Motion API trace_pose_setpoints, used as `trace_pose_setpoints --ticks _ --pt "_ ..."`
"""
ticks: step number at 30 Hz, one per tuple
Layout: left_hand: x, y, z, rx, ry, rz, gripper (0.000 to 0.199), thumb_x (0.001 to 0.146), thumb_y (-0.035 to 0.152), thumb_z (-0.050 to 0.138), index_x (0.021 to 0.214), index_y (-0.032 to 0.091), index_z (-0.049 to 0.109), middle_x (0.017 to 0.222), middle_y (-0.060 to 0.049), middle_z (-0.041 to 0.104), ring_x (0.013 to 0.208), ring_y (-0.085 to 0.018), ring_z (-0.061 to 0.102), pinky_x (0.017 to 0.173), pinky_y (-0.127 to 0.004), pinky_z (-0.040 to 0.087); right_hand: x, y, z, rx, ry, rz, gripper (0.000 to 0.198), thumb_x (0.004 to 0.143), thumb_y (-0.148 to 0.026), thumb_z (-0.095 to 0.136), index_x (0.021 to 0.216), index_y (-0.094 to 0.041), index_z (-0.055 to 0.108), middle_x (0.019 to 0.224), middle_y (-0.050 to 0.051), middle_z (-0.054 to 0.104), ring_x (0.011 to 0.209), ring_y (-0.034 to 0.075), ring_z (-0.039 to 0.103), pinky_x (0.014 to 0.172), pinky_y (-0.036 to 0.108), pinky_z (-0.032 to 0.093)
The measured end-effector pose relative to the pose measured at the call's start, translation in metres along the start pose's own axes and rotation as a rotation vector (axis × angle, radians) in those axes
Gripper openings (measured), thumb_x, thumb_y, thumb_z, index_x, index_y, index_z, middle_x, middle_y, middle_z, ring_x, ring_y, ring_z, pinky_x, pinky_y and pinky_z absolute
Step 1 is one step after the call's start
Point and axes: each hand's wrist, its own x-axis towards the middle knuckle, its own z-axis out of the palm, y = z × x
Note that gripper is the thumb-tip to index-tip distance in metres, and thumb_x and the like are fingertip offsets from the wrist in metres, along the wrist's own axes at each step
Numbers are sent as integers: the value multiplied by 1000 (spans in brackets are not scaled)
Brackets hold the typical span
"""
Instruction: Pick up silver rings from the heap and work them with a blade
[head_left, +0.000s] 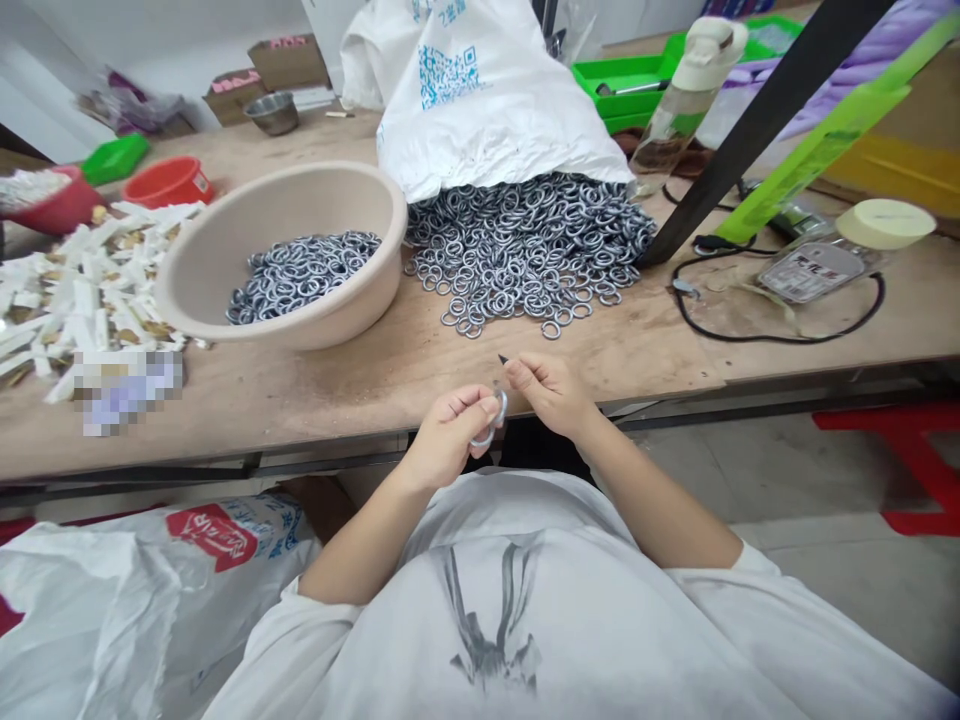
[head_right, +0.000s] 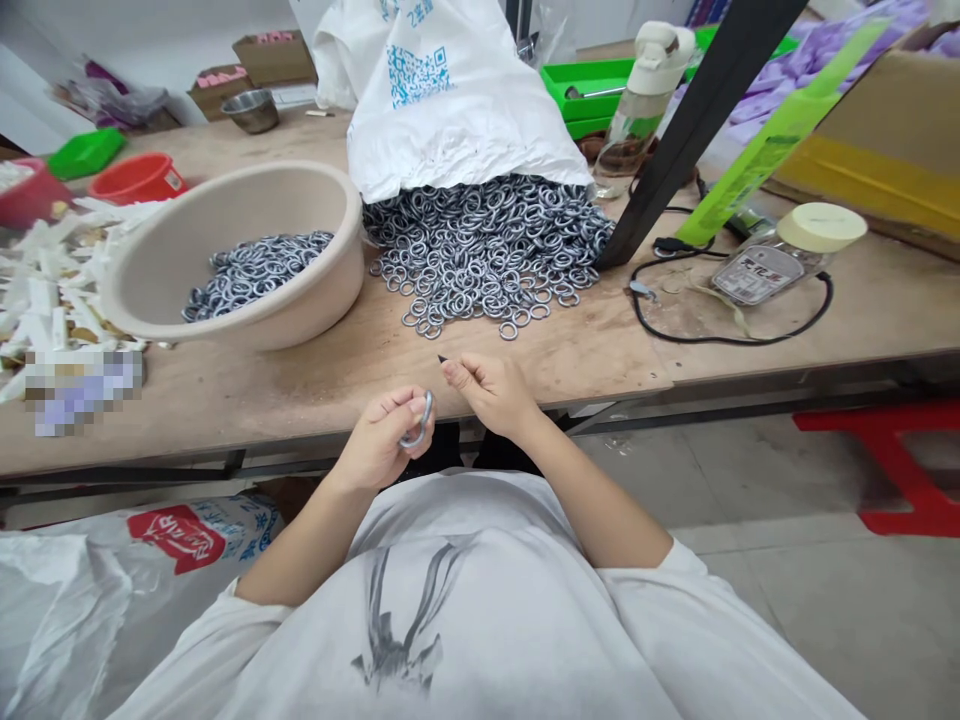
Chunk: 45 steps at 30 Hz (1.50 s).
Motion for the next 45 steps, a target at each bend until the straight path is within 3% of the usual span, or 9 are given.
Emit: trace_pose_setpoints --ticks 4,7,11,15,18,24,31,37,45 --pt "3 2 0 -29 47 20 39 74 47 77 65 17 54 48 8 38 37 -3 30 38 -18 23 -8 -15 -1 194 49 -58 54 93 -72 46 89 -20 61 64 -3 50 55 12 42 54 27 33" --pt "5 0 0 -50 44 22 39 73 47 77 67 17 53 49 8 38 38 -3 31 38 -18 25 -13 -27 0 251 12 -108 48 88 -64 62 106 -20 64 75 -1 61 60 12 49 56 27 38" --pt "5 -4 1 -70 28 15 37 74 46 78 72 17 56 50 8 38 39 -4 30 38 -18 27 -14 -32 3 310 10 -69 29 88 -48 71 94 -20 68 78 0 66 68 13 58 63 26 45" --pt "6 -4 2 -70 44 -6 36 74 45 76 69 16 56 51 7 42 39 -4 33 38 -18 28 -12 -32 6 525 -58 64 37 86 -57 70 87 -20 67 73 1 67 64 14 62 60 27 49" --pt "6 -3 3 -76 42 -5 35 73 44 76 67 16 56 50 6 42 39 -4 35 38 -18 29 -9 -32 7 606 -68 78 39 87 -59 67 83 -20 65 70 1 68 63 14 64 61 28 52" --pt "9 -3 3 -62 48 17 35 75 44 74 67 15 56 51 7 42 38 -4 34 38 -18 29 -6 -31 7 541 -1 52 42 88 -61 64 76 -20 64 68 0 68 64 14 64 61 26 52" --pt "9 -1 8 -89 61 -20 42 71 52 78 71 15 58 52 7 43 40 -4 35 36 -17 27 -14 -21 13 353 65 9 36 88 -56 68 86 -20 69 71 0 66 64 14 62 60 26 49" --pt "10 -4 6 -116 66 25 37 73 47 79 75 16 58 54 8 41 40 -4 35 37 -17 29 -14 -21 14 316 83 -21 32 88 -51 69 94 -20 71 79 2 68 70 15 62 64 27 48" --pt "9 0 8 -101 79 36 43 73 49 79 67 16 53 52 8 40 39 -3 33 37 -17 27 -9 -25 8 329 147 12 39 90 -56 64 79 -19 67 65 -1 59 61 13 53 59 26 42"
